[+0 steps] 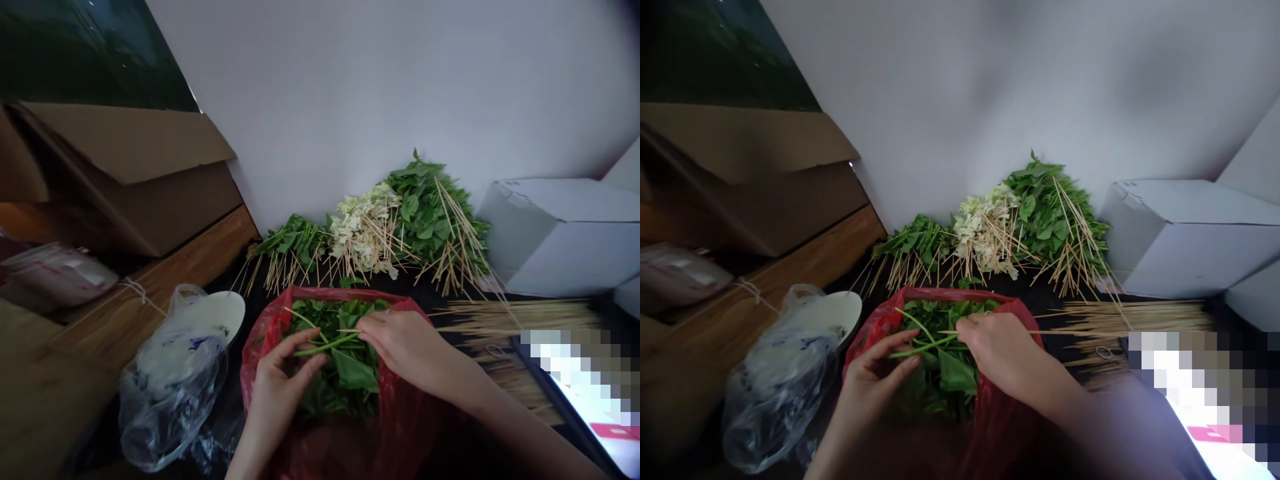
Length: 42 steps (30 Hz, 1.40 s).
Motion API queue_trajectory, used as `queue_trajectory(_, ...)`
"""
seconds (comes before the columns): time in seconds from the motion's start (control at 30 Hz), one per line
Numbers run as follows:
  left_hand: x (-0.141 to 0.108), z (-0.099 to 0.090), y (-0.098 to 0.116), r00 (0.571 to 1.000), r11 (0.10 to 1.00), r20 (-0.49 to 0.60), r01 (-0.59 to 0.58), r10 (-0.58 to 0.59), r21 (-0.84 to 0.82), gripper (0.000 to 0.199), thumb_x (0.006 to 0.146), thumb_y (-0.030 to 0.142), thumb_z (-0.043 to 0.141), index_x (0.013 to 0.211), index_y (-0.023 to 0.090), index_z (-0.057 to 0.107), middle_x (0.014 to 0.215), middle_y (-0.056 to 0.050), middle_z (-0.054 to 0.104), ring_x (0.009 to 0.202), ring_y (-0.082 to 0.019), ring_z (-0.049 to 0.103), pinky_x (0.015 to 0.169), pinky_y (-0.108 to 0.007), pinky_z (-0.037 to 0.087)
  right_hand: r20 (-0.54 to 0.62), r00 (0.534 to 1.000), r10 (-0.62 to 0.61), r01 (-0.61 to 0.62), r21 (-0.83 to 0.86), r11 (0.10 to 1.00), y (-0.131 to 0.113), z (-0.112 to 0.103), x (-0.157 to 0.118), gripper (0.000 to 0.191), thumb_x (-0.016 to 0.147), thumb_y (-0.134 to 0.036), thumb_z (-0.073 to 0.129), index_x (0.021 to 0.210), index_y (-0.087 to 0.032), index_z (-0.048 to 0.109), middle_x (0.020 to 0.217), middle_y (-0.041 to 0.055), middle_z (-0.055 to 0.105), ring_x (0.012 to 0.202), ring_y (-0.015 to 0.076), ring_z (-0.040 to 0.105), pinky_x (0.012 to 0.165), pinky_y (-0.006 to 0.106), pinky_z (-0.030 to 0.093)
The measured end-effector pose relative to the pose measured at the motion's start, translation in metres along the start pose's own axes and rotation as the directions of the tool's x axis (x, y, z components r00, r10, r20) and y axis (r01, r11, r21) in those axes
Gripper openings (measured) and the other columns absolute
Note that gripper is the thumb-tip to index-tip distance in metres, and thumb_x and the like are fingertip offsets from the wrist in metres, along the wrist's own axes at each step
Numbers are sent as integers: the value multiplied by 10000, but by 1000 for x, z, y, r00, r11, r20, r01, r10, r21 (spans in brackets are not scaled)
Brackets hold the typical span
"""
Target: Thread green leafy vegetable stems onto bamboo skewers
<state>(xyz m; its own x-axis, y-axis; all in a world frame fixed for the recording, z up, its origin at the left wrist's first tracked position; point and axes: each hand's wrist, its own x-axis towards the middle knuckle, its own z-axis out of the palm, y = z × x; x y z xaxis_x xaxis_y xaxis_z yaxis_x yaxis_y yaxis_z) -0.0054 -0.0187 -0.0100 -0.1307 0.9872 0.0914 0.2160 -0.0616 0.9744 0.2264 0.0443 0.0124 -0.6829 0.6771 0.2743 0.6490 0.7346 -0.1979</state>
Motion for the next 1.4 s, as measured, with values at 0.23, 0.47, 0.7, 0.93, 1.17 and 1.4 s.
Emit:
queue_trajectory(0.23,-4,-7,0,986,894,-38,131,-163,-429,546,723,374,871,1189,154,690,805,-35,769,712,-127,689,720,-241,539,-11,1000,3,-3,-27,1000,0,-3,-2,209,954,-63,500,831,-175,627,778,27,691,678,173,627,570,308,299)
queue_trajectory(0.47,-7,-5,-7,999,998,-31,24,-25,-51,344,852,347,711,1127,172,599,766,-12,727,741,-175,700,733,-300,536,12,999,46,-44,-95,995,2,-1,-1,240,931,-15,482,997,-155,665,870,66,737,733,199,684,579,306,366)
queue_trajectory(0.7,-16,-14,-9,991,949,-77,-82,110,306,124,886,265,638,974,209,571,822,-6,697,737,-173,672,690,-295,516,23,1000,-21,22,-49,999,-5,-2,-7,234,893,1,519,930,-182,660,832,32,725,685,180,661,560,310,337)
queue_trajectory(0.93,-36,-6,-4,922,766,361,-334,142,550,177,849,93,663,899,237,754,836,-7,745,843,-202,686,791,-320,505,208,974,-95,94,17,995,-27,-11,-9,232,896,-17,559,948,-205,685,814,15,731,678,197,677,529,334,274)
queue_trajectory(1.17,-35,-10,0,931,576,364,-299,3,760,180,801,114,701,869,251,796,848,-46,747,899,-274,669,805,-380,509,311,939,-147,137,54,989,-30,-1,-11,189,878,-61,599,841,-202,719,761,22,740,627,179,674,496,333,214)
queue_trajectory(1.4,-29,-11,1,953,539,302,-264,17,800,136,828,139,678,788,235,765,830,-57,727,877,-272,655,791,-383,504,443,896,-17,79,-122,989,-27,4,-7,198,832,-25,621,807,-163,761,785,85,760,664,210,688,477,323,219)
